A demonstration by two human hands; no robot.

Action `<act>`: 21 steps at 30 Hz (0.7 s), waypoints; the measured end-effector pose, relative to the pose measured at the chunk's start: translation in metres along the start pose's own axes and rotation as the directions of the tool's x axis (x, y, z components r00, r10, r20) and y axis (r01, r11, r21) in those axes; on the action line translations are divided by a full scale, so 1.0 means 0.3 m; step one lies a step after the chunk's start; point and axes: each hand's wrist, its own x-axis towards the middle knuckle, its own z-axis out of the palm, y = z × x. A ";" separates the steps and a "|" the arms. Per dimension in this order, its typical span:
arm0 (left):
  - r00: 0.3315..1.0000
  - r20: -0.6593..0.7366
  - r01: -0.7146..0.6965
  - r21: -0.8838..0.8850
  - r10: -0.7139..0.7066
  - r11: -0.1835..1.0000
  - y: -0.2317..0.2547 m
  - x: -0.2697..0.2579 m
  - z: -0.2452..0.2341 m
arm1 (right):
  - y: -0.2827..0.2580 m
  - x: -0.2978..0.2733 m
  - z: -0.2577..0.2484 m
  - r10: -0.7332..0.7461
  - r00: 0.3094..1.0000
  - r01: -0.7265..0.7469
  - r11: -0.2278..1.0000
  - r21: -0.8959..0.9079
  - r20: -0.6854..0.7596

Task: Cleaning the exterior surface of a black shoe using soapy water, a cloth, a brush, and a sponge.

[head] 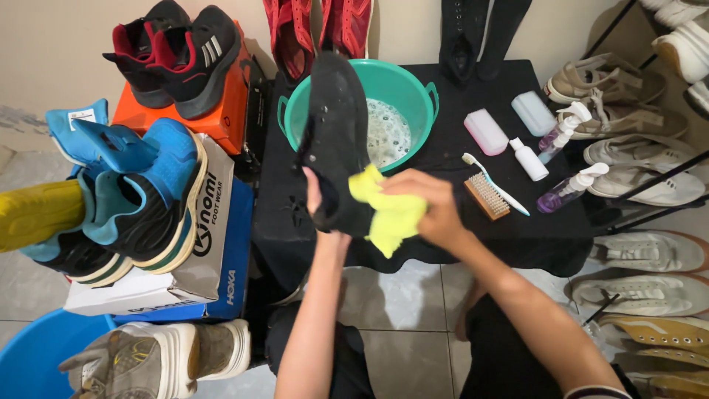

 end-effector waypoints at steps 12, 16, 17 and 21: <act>0.995 0.051 0.082 -0.010 -0.081 0.997 0.011 0.000 0.064 | 0.101 0.023 -0.105 0.040 0.926 -0.042 0.999 0.002 -0.377; 0.994 0.049 0.103 -0.013 -0.103 0.995 0.007 -0.009 0.053 | -0.043 0.052 -0.018 0.088 0.966 -0.121 0.985 -0.123 -0.245; 0.992 0.051 0.115 -0.015 -0.114 0.993 0.006 -0.011 0.049 | -0.025 0.025 -0.011 0.097 0.963 -0.131 0.984 -0.121 -0.252; 0.987 0.060 0.149 -0.026 -0.147 0.989 -0.003 -0.020 0.044 | 0.006 -0.025 -0.013 0.015 0.995 -0.042 0.964 -0.262 -0.103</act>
